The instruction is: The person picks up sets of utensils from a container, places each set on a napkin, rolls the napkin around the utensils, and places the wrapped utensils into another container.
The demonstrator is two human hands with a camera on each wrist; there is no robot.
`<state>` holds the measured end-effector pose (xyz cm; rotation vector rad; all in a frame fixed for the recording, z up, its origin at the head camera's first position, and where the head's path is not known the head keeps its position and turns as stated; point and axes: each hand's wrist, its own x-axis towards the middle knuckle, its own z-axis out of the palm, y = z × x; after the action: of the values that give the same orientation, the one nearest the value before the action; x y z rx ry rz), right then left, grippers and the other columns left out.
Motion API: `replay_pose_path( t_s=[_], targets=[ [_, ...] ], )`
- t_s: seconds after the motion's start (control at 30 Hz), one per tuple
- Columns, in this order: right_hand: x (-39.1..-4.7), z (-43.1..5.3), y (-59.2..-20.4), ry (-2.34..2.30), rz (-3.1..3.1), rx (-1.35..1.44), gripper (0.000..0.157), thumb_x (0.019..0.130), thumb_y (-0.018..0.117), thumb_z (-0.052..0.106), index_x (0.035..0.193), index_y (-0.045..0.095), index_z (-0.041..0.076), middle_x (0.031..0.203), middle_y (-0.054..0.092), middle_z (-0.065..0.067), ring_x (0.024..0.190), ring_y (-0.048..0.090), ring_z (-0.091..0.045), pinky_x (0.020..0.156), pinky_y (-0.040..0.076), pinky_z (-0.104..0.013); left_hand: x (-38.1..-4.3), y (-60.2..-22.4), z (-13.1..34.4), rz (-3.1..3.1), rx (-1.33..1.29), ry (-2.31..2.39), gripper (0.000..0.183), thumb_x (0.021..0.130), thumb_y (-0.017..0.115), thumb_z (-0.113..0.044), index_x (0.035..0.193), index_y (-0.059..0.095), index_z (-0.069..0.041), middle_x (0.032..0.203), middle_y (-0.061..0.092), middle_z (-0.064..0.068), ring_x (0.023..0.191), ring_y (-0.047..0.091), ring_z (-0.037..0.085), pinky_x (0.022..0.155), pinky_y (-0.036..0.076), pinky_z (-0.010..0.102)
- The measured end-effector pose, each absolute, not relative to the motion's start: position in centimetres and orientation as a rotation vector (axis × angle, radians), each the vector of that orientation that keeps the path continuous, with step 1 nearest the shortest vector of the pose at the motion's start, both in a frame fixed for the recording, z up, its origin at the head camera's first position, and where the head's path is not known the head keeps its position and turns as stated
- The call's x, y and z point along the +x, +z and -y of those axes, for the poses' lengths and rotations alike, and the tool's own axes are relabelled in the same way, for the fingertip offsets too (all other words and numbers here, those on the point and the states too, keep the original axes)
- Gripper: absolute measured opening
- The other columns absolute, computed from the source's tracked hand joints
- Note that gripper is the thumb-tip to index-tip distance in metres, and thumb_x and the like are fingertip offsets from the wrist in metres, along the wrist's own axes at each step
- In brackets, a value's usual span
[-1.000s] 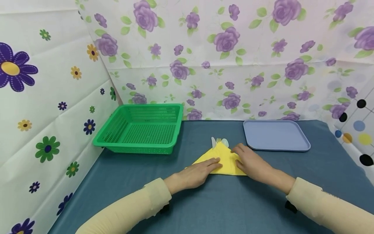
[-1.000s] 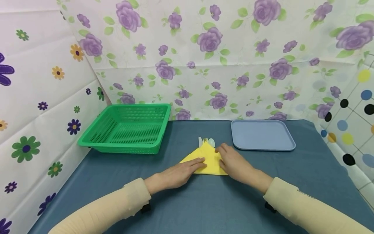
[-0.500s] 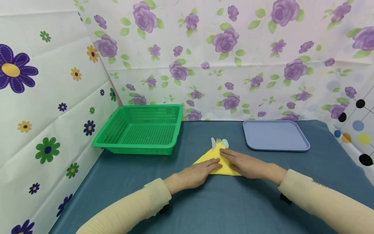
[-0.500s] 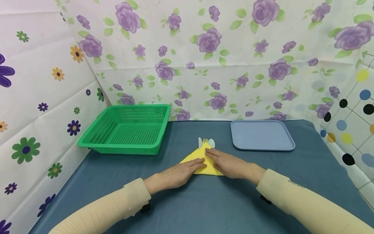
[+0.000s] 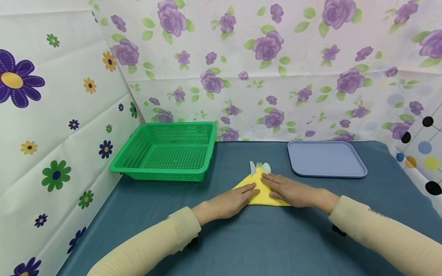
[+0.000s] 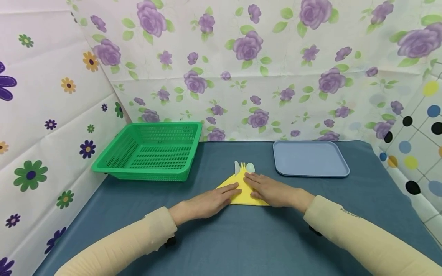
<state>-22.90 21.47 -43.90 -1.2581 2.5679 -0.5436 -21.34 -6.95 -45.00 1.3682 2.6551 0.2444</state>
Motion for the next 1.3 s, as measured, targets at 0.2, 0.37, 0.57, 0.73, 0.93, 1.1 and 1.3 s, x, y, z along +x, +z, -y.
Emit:
replay_pose_path(
  t_s=[0.2, 0.37, 0.57, 0.73, 0.93, 1.1, 1.3],
  targets=[
    [-23.8, -20.9, -43.5, -0.489, -2.589, -1.231, 0.060, 0.114, 0.045, 0.024, 0.162, 0.024, -0.007, 0.170, 0.018, -0.024, 0.155, 0.018, -0.047, 0.123, 0.020, -0.064, -21.4, -44.8, 7.0, -2.648, 1.357, 0.237, 0.049, 0.115, 0.042, -0.022, 0.163, 0.036, -0.012, 0.169, 0.031, 0.009, 0.156, 0.028, 0.020, 0.123, 0.032, 0.034],
    [-24.3, -20.8, -43.7, -0.506, -2.560, -1.204, 0.061, 0.114, 0.045, 0.023, 0.162, 0.023, -0.008, 0.169, 0.018, -0.026, 0.155, 0.017, -0.049, 0.123, 0.018, -0.066, -21.4, -44.6, 6.9, -2.645, 1.339, 0.235, 0.049, 0.115, 0.043, -0.022, 0.163, 0.036, -0.013, 0.169, 0.031, 0.010, 0.155, 0.029, 0.021, 0.123, 0.032, 0.036],
    [-23.9, -21.3, -43.8, -0.560, -2.646, -1.127, 0.057, 0.111, 0.054, 0.016, 0.160, 0.034, -0.004, 0.165, 0.030, -0.025, 0.151, 0.030, -0.046, 0.119, 0.031, -0.061, -21.5, -44.5, 6.4, -2.652, 1.336, 0.206, 0.048, 0.114, 0.046, -0.021, 0.161, 0.040, -0.017, 0.167, 0.035, 0.011, 0.153, 0.035, 0.024, 0.121, 0.036, 0.037],
    [-22.7, -21.2, -43.3, -0.595, -2.735, -1.046, 0.043, 0.105, 0.064, 0.008, 0.145, 0.055, -0.004, 0.141, 0.055, -0.023, 0.128, 0.058, -0.038, 0.103, 0.052, -0.054, -21.9, -44.1, 6.0, -2.655, 1.362, 0.149, 0.046, 0.112, 0.050, -0.021, 0.158, 0.046, -0.017, 0.164, 0.039, 0.012, 0.150, 0.040, 0.025, 0.120, 0.038, 0.036],
    [-22.7, -21.0, -43.4, -0.718, -2.676, -0.972, 0.040, 0.106, 0.062, 0.011, 0.144, 0.056, -0.002, 0.142, 0.056, -0.022, 0.131, 0.055, -0.039, 0.105, 0.048, -0.057, -22.6, -43.8, 5.8, -2.642, 1.375, 0.161, 0.042, 0.112, 0.052, -0.026, 0.152, 0.051, -0.014, 0.163, 0.040, 0.012, 0.150, 0.039, 0.023, 0.122, 0.034, 0.036],
    [-23.4, -21.4, -44.0, -0.871, -2.637, -0.920, 0.041, 0.106, 0.061, 0.011, 0.144, 0.055, -0.004, 0.143, 0.056, -0.024, 0.133, 0.052, -0.042, 0.109, 0.043, -0.061, -22.9, -43.8, 5.8, -2.610, 1.372, 0.192, 0.046, 0.113, 0.050, -0.028, 0.156, 0.046, -0.014, 0.166, 0.036, 0.010, 0.153, 0.035, 0.022, 0.123, 0.032, 0.035],
    [-23.9, -21.9, -44.0, -0.970, -2.554, -0.852, 0.043, 0.108, 0.058, 0.012, 0.148, 0.051, -0.002, 0.150, 0.049, -0.026, 0.141, 0.044, -0.046, 0.113, 0.038, -0.063, -23.3, -43.8, 5.7, -2.563, 1.375, 0.229, 0.051, 0.115, 0.041, -0.031, 0.162, 0.036, -0.015, 0.171, 0.026, 0.008, 0.156, 0.026, 0.020, 0.124, 0.031, 0.034]
  ],
)
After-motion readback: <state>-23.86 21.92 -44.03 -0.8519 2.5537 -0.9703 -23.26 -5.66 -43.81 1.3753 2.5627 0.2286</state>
